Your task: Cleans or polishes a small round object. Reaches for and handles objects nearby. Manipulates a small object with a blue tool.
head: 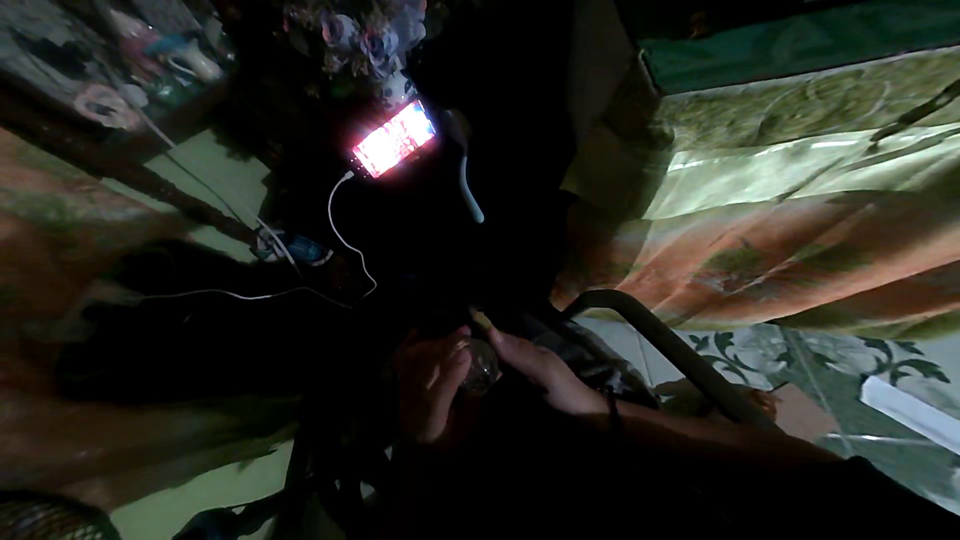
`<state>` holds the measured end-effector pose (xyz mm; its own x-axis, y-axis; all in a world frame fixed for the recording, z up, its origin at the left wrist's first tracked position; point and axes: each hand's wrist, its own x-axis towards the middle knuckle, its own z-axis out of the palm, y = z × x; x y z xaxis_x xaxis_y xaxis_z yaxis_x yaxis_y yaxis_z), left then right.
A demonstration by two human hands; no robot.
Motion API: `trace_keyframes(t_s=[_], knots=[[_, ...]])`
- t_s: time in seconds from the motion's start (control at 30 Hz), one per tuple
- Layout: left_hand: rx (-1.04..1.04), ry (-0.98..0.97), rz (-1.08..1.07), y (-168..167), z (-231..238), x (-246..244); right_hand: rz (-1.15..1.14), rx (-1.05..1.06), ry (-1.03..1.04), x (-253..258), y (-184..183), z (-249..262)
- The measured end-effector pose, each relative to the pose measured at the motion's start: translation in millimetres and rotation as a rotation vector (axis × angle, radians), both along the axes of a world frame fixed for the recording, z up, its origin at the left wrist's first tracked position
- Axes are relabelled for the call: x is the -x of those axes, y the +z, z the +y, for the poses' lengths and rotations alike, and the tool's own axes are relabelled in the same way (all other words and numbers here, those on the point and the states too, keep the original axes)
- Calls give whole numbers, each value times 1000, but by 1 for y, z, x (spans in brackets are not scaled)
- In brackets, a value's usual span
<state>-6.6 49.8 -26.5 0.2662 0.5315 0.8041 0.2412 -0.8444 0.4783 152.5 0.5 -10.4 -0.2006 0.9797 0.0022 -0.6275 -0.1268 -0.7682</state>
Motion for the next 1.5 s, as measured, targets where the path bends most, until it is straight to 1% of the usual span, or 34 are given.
trace_keyframes(t_s=[0.07,0.17,0.23,0.3,0.37,0.43,0.47,0.53,0.6,0.67,0.77,0.83,0.9,0.97,1.0,1.07,1.13,1.17,1.23,1.3,1.37,1.4,1.5], knots=[[-61,7,52,-3,5,1,-21,53,-8,-2,1,0],[-139,37,93,-5,8,-2,-61,32,2,-4,-3,2],[-144,40,73,-8,9,-4,-101,10,6,-5,-7,2],[-107,31,48,-10,10,-6,-156,-31,-5,-8,-13,3],[-14,-4,-15,-10,8,-6,-241,-67,-33,-13,-17,3],[135,-59,-142,-5,7,-5,-338,-71,-69,-16,-15,2],[213,-88,-210,-1,8,-3,-339,-69,-90,-17,-13,1],[351,-115,-325,7,9,1,-255,-52,-152,-23,-9,1],[431,-147,-383,11,12,5,-164,-53,-239,-28,-6,5],[500,-181,-395,13,8,6,-206,-118,-350,-29,-2,9],[578,-217,-367,17,-3,0,-283,-285,-396,-25,3,11],[590,-193,-338,20,-10,-6,-383,-417,-405,-18,3,11],[630,-197,-334,23,-16,-13,-506,-598,-401,-11,2,14],[635,-194,-306,24,-22,-17,-678,-763,-390,-8,4,20],[614,-203,-275,22,-22,-17,-759,-800,-387,-8,6,24],[551,-175,-209,19,-20,-15,-860,-759,-346,-11,12,27],[523,-136,-188,18,-18,-15,-840,-709,-302,-12,13,28],[527,-120,-204,20,-17,-16,-834,-727,-321,-11,11,28],[576,-95,-263,25,-15,-15,-821,-839,-389,-9,4,30],[599,-122,-321,27,-8,-9,-752,-915,-386,-9,-4,31],[565,-167,-321,26,-2,-6,-621,-869,-331,-10,-14,27],[534,-158,-291,26,-3,-9,-549,-793,-305,-11,-18,23],[385,-112,-179,17,-11,-22,-366,-410,-306,-10,-13,9]])
